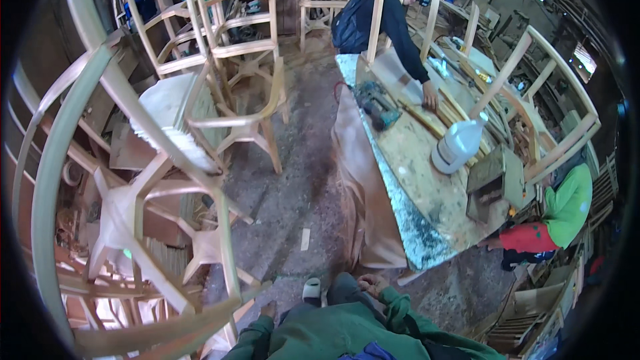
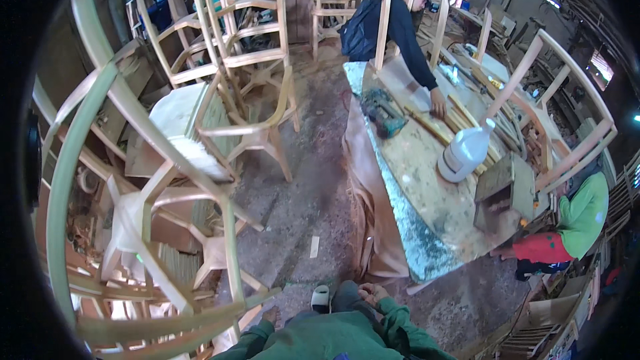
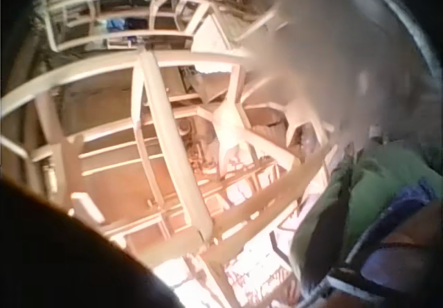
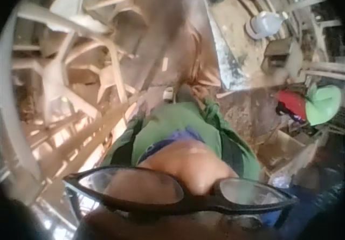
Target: The person works on a wooden chair frame using pliers, sands it with a grinder, walks to another work area, and smooths the wooden chair frame using a hand file.
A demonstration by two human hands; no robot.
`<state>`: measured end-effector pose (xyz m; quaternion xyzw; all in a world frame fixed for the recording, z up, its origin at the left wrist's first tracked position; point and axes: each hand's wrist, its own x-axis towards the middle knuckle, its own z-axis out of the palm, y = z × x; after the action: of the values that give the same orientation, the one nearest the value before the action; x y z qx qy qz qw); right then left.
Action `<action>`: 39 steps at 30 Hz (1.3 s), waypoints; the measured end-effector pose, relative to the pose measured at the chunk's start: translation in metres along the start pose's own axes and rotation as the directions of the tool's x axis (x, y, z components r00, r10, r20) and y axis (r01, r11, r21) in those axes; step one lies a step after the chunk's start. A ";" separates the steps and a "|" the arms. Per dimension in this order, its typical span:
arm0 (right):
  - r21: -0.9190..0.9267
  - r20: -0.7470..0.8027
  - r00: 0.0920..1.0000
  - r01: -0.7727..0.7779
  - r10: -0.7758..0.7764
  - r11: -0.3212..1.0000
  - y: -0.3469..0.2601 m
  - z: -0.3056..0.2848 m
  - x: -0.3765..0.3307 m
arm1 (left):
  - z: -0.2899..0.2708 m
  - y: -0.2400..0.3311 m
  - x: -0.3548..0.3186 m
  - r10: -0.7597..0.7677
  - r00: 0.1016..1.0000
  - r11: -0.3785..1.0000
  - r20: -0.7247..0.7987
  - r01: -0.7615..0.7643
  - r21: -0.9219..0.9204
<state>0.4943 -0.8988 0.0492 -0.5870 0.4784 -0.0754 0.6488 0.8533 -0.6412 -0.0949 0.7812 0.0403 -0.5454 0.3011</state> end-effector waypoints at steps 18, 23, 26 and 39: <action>-0.071 0.178 0.958 0.239 -0.223 0.968 -0.326 -0.170 0.325 | 0.051 0.369 0.058 -0.085 0.995 0.961 0.061 0.098 -0.258; -0.086 0.115 0.970 0.223 -0.212 0.971 -0.398 -0.183 0.431 | 0.044 0.501 0.103 0.091 0.993 0.949 0.075 -0.064 -0.310; -0.097 0.146 0.983 0.128 -0.113 0.987 -0.417 -0.182 0.492 | 0.037 0.601 0.119 0.177 0.979 0.952 0.098 -0.146 -0.268; 0.059 -0.118 0.990 0.088 -0.081 0.994 -0.498 -0.304 0.653 | 0.121 1.070 0.224 0.603 0.550 0.458 0.578 -0.832 0.313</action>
<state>0.8559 -1.6882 0.1614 -0.5803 0.4872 -0.1518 0.6348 1.2621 -1.6353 0.1386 0.6467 -0.5217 -0.4885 0.2664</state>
